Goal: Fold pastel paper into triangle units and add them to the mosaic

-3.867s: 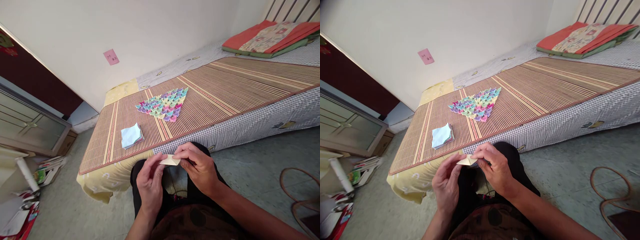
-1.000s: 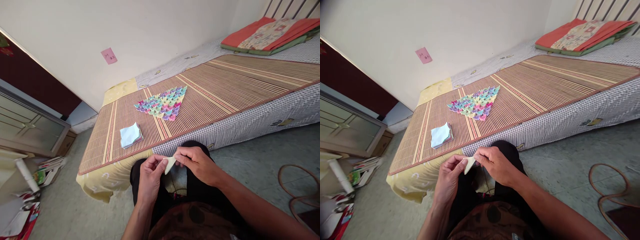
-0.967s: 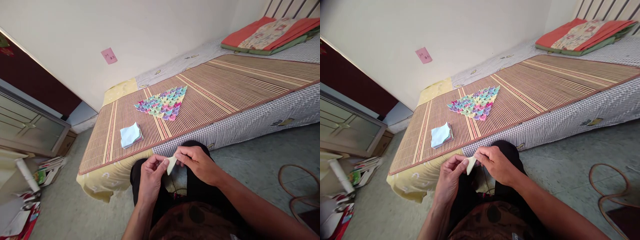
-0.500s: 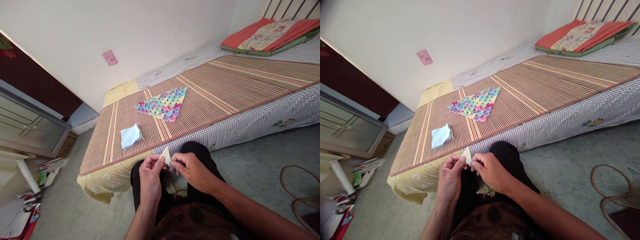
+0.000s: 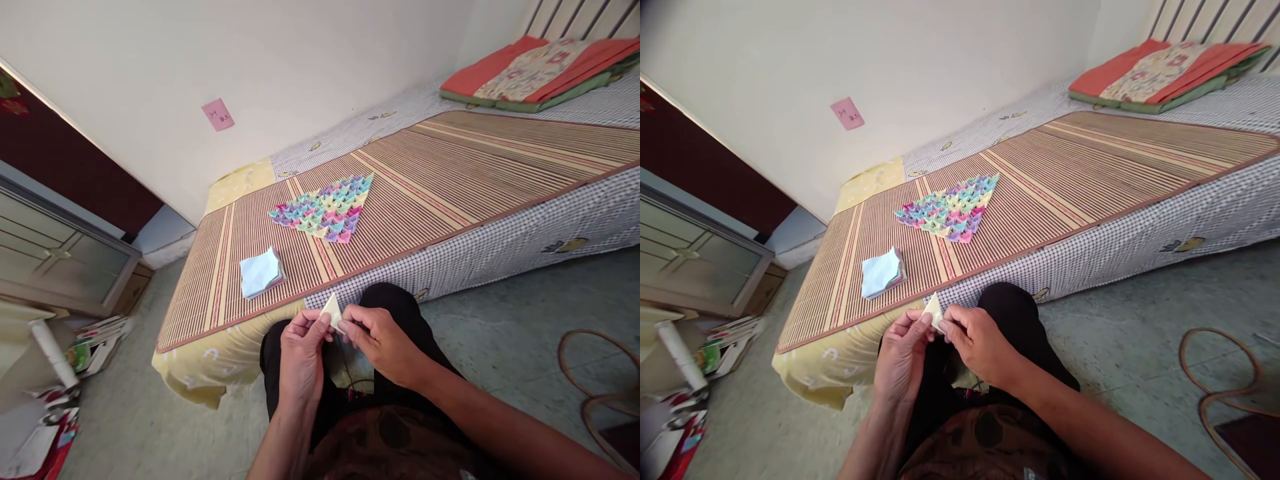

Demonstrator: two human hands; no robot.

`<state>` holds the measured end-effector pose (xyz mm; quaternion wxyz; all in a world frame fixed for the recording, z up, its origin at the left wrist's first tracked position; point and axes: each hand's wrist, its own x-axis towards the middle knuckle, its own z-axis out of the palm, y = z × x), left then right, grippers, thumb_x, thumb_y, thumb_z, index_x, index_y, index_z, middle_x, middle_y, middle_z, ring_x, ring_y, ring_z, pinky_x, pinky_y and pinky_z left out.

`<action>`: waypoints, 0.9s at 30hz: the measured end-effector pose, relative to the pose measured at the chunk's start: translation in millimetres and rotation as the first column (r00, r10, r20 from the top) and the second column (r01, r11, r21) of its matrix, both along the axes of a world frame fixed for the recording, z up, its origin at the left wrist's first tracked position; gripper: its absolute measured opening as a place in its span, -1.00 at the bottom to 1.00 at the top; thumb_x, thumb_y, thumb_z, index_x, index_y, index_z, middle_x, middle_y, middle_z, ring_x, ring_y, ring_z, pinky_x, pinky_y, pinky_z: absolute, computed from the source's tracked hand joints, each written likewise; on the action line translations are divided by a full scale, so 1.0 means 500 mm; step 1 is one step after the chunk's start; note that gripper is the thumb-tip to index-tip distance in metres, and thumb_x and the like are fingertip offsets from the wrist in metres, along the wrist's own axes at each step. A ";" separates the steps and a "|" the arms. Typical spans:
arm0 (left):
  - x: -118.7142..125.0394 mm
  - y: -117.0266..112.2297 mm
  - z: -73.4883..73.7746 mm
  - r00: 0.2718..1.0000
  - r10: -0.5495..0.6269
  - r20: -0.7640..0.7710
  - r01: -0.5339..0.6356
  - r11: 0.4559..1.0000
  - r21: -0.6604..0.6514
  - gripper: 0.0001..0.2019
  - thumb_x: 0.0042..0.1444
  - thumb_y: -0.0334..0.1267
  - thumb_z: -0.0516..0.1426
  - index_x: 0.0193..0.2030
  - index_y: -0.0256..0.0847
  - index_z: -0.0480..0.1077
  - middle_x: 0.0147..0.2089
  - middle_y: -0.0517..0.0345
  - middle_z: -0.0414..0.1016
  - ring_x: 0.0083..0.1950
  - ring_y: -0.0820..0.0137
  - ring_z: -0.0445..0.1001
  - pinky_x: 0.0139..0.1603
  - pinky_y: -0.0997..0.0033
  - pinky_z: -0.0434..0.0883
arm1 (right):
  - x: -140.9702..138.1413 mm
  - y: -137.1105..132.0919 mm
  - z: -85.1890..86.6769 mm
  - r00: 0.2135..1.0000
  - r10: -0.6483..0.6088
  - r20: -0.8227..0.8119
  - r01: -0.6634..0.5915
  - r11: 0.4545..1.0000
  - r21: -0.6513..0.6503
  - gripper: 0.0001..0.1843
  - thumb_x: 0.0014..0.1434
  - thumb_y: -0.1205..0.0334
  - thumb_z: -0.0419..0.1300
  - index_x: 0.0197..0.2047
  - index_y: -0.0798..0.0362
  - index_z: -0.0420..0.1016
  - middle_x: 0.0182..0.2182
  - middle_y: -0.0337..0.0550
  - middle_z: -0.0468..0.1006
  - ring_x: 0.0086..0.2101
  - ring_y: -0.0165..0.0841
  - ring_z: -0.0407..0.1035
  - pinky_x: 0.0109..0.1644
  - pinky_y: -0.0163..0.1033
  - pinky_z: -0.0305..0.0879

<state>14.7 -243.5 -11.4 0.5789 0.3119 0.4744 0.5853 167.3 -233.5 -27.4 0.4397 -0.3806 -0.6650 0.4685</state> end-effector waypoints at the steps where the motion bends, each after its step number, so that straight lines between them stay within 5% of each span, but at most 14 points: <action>1: -0.001 0.000 0.000 0.999 -0.020 0.028 0.021 0.999 -0.027 -0.66 -0.14 -0.12 0.53 -0.42 -0.30 0.55 -0.48 0.21 0.46 -0.44 0.52 0.32 -0.35 0.54 0.34 | -0.001 -0.001 -0.001 1.000 -0.009 0.007 0.009 1.000 0.027 -0.69 0.42 0.21 0.08 -0.41 0.02 0.34 -0.53 -0.31 0.42 -0.48 -0.42 0.29 -0.33 -0.29 0.16; 5: -0.005 0.000 0.003 0.993 -0.063 0.099 0.071 0.994 -0.080 -0.63 -0.17 -0.08 0.54 -0.45 -0.30 0.55 -0.50 0.20 0.45 -0.46 0.51 0.32 -0.38 0.54 0.33 | -0.001 -0.003 -0.004 1.000 0.014 -0.003 -0.014 0.998 0.056 -0.68 0.43 0.19 0.05 -0.41 0.01 0.29 -0.52 -0.33 0.33 -0.47 -0.42 0.24 -0.33 -0.29 0.14; 14: 0.001 -0.018 -0.004 0.987 0.003 -0.158 0.008 0.998 0.069 -0.71 0.05 -0.08 0.44 -0.41 -0.26 0.55 -0.46 0.22 0.45 -0.43 0.52 0.29 -0.34 0.55 0.29 | -0.004 -0.002 -0.008 0.996 -0.084 0.021 0.080 0.988 0.128 -0.64 0.42 0.19 0.07 -0.44 -0.01 0.15 -0.53 -0.36 0.16 -0.49 -0.43 0.10 -0.37 -0.27 0.03; 21: -0.001 -0.010 0.001 0.992 -0.120 0.041 0.122 0.990 -0.066 -0.63 -0.04 -0.05 0.49 -0.40 -0.30 0.52 -0.64 0.30 0.34 -0.63 0.62 0.12 -0.58 0.61 0.05 | 0.008 0.004 -0.013 0.994 0.025 -0.109 -0.030 0.999 -0.045 -0.63 0.40 0.06 0.17 -0.42 0.02 0.32 -0.53 -0.33 0.31 -0.48 -0.42 0.21 -0.36 -0.27 0.13; 27: 0.000 -0.006 -0.001 0.958 -0.178 0.227 0.205 0.973 -0.103 -0.64 -0.09 -0.13 0.53 -0.39 -0.32 0.52 -0.57 0.29 0.38 -0.60 0.65 0.21 -0.57 0.69 0.14 | 0.014 0.012 -0.001 0.958 0.027 -0.286 -0.080 0.981 -0.177 -0.63 0.30 -0.08 0.33 -0.33 0.04 0.43 -0.49 -0.32 0.38 -0.44 -0.42 0.28 -0.33 -0.29 0.22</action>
